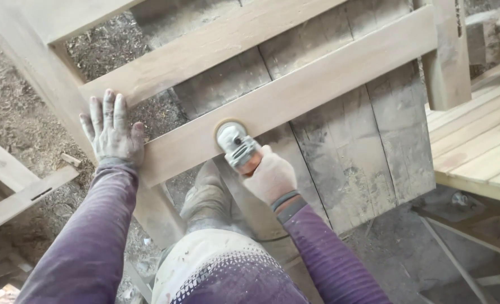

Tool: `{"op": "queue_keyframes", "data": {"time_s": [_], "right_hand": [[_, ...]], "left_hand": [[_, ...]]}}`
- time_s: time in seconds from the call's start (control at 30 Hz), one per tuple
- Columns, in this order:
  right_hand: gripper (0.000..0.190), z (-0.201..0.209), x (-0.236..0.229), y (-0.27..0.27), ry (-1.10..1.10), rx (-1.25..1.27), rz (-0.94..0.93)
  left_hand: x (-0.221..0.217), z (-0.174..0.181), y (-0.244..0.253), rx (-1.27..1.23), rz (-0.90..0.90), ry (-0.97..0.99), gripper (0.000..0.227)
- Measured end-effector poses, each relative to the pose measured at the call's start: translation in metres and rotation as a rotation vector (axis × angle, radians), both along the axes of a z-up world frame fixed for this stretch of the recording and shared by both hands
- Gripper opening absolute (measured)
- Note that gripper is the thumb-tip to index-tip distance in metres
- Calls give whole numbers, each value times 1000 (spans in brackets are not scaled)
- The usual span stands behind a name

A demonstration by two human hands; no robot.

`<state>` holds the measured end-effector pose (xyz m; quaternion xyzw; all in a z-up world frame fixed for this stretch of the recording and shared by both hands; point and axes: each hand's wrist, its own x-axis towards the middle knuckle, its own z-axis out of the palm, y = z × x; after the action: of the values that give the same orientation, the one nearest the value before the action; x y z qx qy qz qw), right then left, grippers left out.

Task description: Sanding the wooden frame of a chair using a handheld power sander.

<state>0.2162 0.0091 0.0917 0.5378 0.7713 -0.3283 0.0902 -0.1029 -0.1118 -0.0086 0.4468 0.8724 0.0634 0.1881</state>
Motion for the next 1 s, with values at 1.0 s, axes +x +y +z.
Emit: {"op": "queue_keyframes", "data": {"time_s": [1.0], "right_hand": [[55,11,156,184,-324,237,-100]], "left_hand": [[-1,1,5,-54,13,-48,74]]}}
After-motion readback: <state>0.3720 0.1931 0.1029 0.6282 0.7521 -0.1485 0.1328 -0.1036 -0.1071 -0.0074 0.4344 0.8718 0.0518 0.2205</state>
